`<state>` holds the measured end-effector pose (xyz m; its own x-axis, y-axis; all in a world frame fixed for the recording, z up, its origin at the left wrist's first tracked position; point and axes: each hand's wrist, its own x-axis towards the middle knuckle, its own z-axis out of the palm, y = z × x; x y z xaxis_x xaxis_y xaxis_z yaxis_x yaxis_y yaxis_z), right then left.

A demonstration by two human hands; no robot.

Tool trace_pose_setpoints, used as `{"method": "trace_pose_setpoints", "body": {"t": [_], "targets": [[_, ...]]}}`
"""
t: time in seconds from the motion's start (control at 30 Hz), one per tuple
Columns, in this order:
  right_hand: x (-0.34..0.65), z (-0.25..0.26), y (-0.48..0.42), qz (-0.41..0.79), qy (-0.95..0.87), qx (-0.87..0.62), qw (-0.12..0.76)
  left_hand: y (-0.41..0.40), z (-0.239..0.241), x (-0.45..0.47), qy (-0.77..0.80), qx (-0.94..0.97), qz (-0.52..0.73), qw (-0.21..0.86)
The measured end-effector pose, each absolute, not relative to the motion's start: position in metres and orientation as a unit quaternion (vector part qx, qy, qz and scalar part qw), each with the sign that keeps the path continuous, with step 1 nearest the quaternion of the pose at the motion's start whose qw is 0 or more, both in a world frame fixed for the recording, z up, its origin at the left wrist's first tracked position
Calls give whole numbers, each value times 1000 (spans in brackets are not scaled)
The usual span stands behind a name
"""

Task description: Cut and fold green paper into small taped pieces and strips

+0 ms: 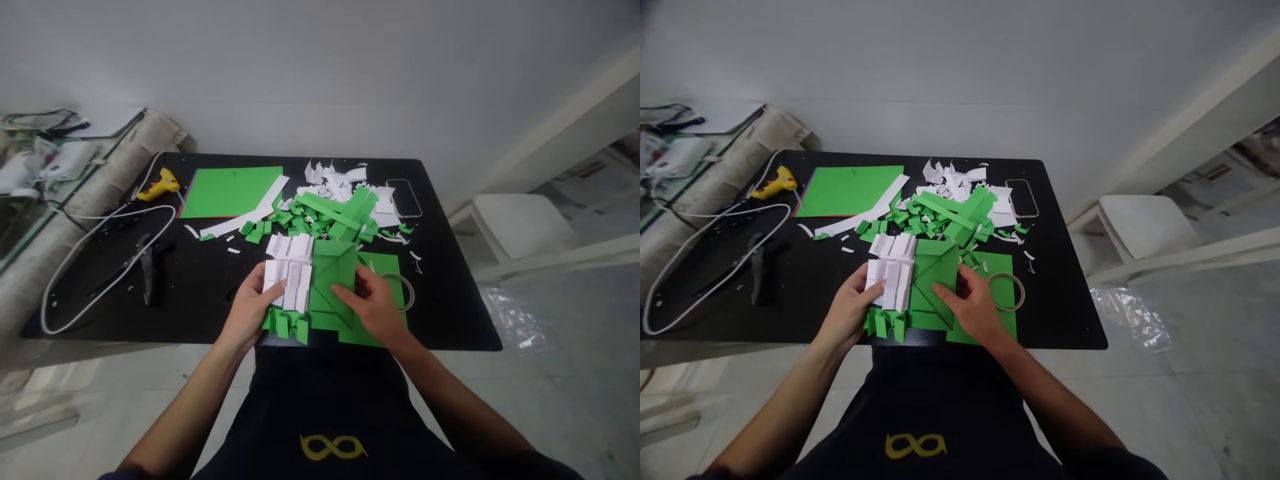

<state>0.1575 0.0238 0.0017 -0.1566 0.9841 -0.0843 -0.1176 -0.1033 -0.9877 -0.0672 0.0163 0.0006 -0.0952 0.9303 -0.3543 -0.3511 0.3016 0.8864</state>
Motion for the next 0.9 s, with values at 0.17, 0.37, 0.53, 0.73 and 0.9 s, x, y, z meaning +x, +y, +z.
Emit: {"method": "trace_pose_setpoints", "body": {"t": [0.17, 0.37, 0.53, 0.73, 0.9], "targets": [[158, -1, 24, 584, -489, -453, 463, 13, -3, -66, 526, 283, 521, 610], [161, -3, 25, 583, -484, -467, 456, 10, 4, -68, 512, 270, 509, 637], [161, -4, 24, 597, -465, -470, 454, 10, 7, -67, 487, 256, 524, 650], [163, -4, 24, 610, -449, -470, 453, 7, 1, -63, 529, 266, 528, 609], [162, -4, 23, 600, -458, -479, 448, 6, 2, -60, 517, 304, 538, 592]]}}
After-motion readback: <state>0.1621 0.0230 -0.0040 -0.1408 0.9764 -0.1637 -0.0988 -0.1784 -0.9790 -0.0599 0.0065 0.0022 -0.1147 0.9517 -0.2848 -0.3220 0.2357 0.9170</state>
